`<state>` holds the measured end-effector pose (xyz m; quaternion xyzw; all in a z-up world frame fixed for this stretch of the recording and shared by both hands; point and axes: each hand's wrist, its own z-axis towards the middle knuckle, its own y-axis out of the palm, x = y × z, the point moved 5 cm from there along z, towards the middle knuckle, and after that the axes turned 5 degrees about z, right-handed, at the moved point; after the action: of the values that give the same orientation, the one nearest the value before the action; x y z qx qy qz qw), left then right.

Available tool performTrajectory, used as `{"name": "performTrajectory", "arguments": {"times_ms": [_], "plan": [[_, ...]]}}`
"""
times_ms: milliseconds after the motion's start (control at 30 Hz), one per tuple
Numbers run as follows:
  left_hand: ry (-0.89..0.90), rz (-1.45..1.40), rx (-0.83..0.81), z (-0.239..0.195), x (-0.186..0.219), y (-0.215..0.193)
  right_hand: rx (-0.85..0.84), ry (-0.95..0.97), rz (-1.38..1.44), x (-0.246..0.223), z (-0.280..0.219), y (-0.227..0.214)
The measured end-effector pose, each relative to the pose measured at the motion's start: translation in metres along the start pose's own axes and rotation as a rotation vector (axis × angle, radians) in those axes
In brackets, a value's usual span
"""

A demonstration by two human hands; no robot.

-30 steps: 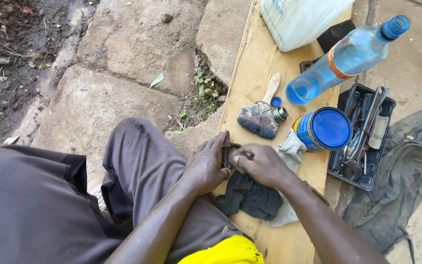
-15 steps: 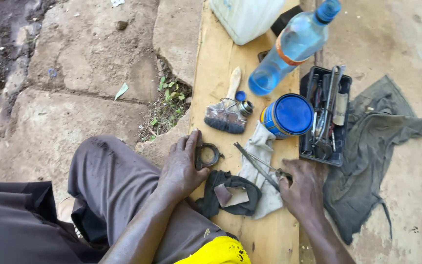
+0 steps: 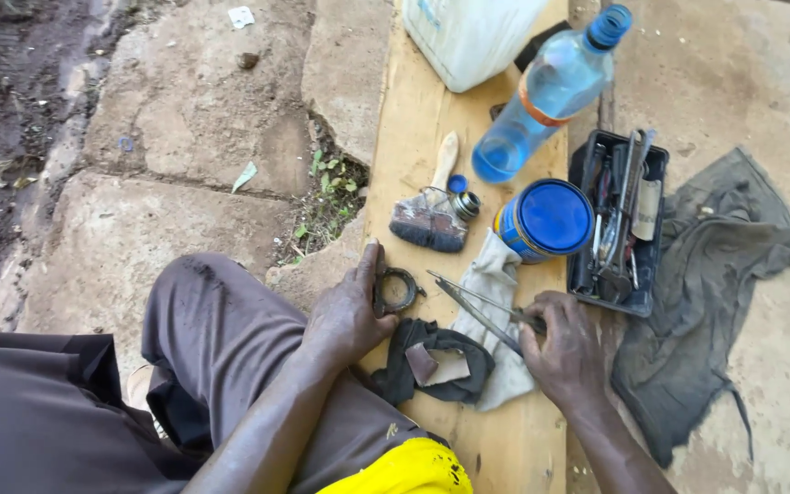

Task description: Applying grease to a metal bearing component using fingers and a screwdriver.

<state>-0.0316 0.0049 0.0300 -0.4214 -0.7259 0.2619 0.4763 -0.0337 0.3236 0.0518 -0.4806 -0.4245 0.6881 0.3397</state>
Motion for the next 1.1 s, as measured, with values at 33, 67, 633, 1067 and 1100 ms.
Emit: {"name": "performTrajectory", "arguments": {"times_ms": [33,67,633,1067,1100], "plan": [[0.009,0.002,-0.008,-0.002,0.002,0.001,0.001,0.011,-0.004,-0.006,-0.004,-0.007],[0.006,-0.039,0.0,-0.004,0.003,0.002,0.056,0.017,-0.021,-0.014,-0.007,-0.016],[-0.115,-0.438,-0.105,-0.002,-0.02,-0.002,-0.287,0.162,0.212,-0.076,0.057,0.039],[-0.074,-0.472,-0.101,0.001,-0.024,0.007,-0.486,0.268,0.23,-0.145,0.073,0.055],[-0.063,-0.465,-0.089,0.003,-0.024,0.008,-0.456,0.297,0.217,-0.144,0.073,0.056]]}}
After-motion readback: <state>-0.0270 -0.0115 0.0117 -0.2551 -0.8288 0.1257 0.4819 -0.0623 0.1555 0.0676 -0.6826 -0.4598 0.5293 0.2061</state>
